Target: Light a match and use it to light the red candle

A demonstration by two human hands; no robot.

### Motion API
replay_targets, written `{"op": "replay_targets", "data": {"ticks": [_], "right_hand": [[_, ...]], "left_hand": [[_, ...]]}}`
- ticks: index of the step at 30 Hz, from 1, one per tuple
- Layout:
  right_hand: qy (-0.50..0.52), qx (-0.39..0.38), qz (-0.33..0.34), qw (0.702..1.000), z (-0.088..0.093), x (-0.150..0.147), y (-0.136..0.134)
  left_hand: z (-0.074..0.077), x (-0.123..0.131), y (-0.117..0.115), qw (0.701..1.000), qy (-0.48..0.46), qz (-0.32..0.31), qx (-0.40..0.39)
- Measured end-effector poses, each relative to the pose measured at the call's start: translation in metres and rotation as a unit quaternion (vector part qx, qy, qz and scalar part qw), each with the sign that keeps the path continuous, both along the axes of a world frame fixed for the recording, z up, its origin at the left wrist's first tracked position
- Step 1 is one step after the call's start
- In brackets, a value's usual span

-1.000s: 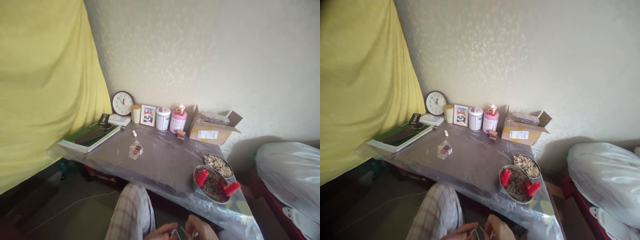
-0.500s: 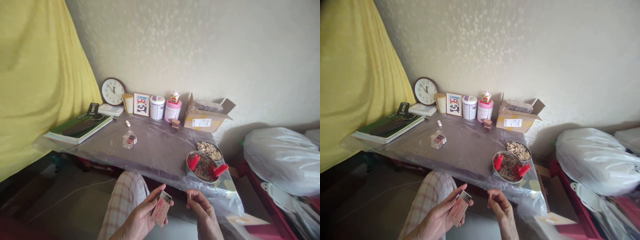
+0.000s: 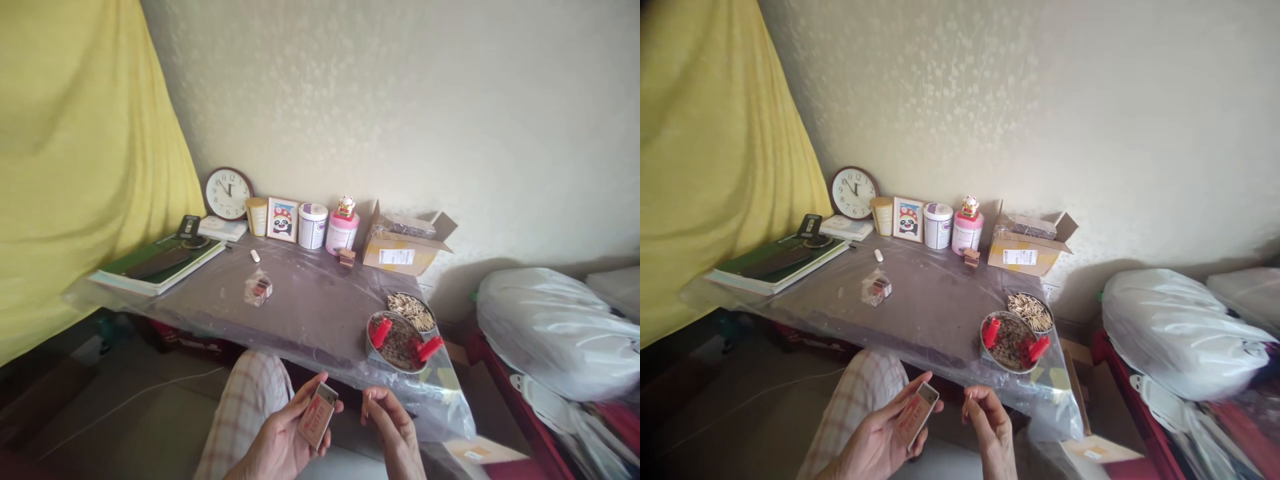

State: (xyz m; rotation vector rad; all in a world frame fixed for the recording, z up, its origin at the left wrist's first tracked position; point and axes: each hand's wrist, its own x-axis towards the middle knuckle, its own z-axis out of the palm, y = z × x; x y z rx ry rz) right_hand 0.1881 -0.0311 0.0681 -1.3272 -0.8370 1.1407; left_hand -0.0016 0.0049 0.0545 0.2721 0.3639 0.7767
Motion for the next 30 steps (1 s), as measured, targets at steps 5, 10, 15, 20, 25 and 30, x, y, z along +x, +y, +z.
{"op": "replay_targets", "data": {"ticks": [5, 10, 15, 20, 25, 30], "right_hand": [[-0.011, 0.017, 0.014, 1.0, 0.011, -0.009, 0.006], [-0.008, 0.029, 0.01, 1.0, 0.014, -0.013, 0.013], [-0.025, 0.043, -0.005, 0.999, 0.021, -0.014, 0.016], [-0.004, 0.066, -0.036, 0.997, 0.025, -0.019, 0.018], [-0.085, 0.149, -0.115, 0.978, 0.008, -0.032, 0.018], [-0.305, 0.279, -0.14, 0.9, -0.012, -0.042, 0.021]], "left_hand": [[0.014, 0.001, 0.004, 0.999, 0.002, 0.006, -0.045], [0.019, 0.002, 0.008, 0.999, -0.001, 0.026, -0.023], [0.022, 0.002, 0.011, 0.999, 0.006, 0.035, -0.023], [0.024, 0.004, 0.015, 0.999, 0.011, 0.043, -0.031], [0.03, 0.012, 0.019, 0.998, 0.02, 0.043, -0.033], [0.034, 0.019, 0.021, 0.998, 0.002, 0.054, -0.019]]}}
